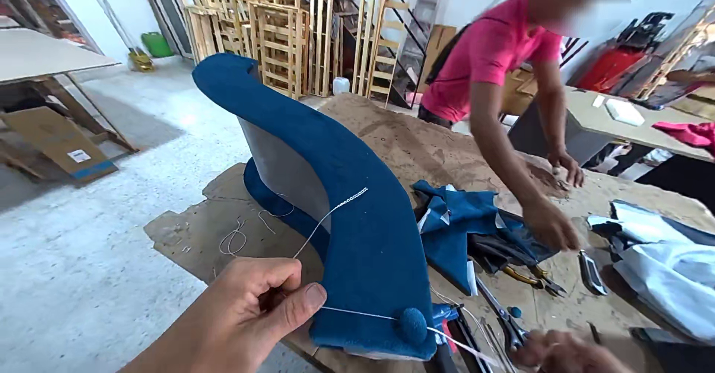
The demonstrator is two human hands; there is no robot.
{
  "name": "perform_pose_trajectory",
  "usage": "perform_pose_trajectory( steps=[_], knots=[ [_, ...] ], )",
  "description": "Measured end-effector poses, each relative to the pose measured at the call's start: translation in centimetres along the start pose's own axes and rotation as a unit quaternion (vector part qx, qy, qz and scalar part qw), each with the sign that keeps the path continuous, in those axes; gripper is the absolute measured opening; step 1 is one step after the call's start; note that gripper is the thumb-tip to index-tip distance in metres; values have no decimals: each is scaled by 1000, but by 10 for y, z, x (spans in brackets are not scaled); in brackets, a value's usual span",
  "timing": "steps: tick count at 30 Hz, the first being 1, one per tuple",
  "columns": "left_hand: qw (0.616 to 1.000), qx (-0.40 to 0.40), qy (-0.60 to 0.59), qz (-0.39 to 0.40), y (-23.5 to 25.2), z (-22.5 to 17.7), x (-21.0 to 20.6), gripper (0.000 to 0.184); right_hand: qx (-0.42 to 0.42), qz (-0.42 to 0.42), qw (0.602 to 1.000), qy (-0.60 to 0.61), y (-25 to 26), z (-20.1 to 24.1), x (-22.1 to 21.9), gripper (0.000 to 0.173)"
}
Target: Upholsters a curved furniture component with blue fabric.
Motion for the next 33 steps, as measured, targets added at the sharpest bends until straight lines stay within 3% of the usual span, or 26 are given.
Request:
perform_pose_trajectory(
  steps=[1, 3, 4, 5, 7, 9, 12, 16, 20, 23, 26, 28, 31, 33],
  knots=[
    [999, 17, -34, 38, -2, 4, 0, 40, 5, -44, 987, -155, -2, -7, 18, 39],
    [987, 57, -87, 124, -8, 7, -1, 40, 82, -85, 886, -448, -5, 13, 28, 28],
    [977, 74, -116, 163, -10, 6, -2, 41, 145, -81, 856, -490, -7, 29, 16, 29],
    [965, 92, -146, 195, -12, 4, -4, 43, 199, -66, 863, -460, -8, 43, -2, 27],
    [946, 133, -189, 228, -12, -2, -8, 46, 247, 34, 916, -314, -8, 56, -60, 18],
    [947, 155, -176, 221, -6, -10, -7, 41, 248, 142, 926, -245, -7, 51, -128, 32],
    [970, 139, -73, 184, 1, -17, -3, 30, 216, 175, 936, -218, -5, 31, -177, 48],
    [989, 68, 11, 130, 6, -22, 9, 26, 142, 146, 953, -222, -17, 25, -183, 21],
    [990, 34, 6, 138, 12, -23, 10, 30, 196, 137, 931, -276, -24, 33, -181, 14],
    [985, 69, -12, 155, 19, -24, 5, 30, 184, 164, 941, -230, -17, 32, -173, 12],
    [968, 150, -70, 187, 31, -28, -2, 29, 87, 209, 966, -123, -7, 27, -167, 7],
    [955, 197, -100, 199, 41, -34, -6, 30, 15, 263, 960, -92, -1, 24, -167, 11],
    [948, 229, -115, 187, 57, -44, -14, 30, -16, 321, 930, -177, 9, 29, -161, 14],
    [950, 232, -99, 182, 69, -47, -19, 31, 55, 331, 905, -263, 19, 40, -151, 13]
  ],
)
Point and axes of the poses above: each hand's wrist, its own y-axis towards the middle knuckle, its own x-axis out of the back of the hand, z = x × y, the point moved 7 cm from there along y, towards the middle knuckle, and after that the axes turned 3 degrees about y, right-handed, at the moved point
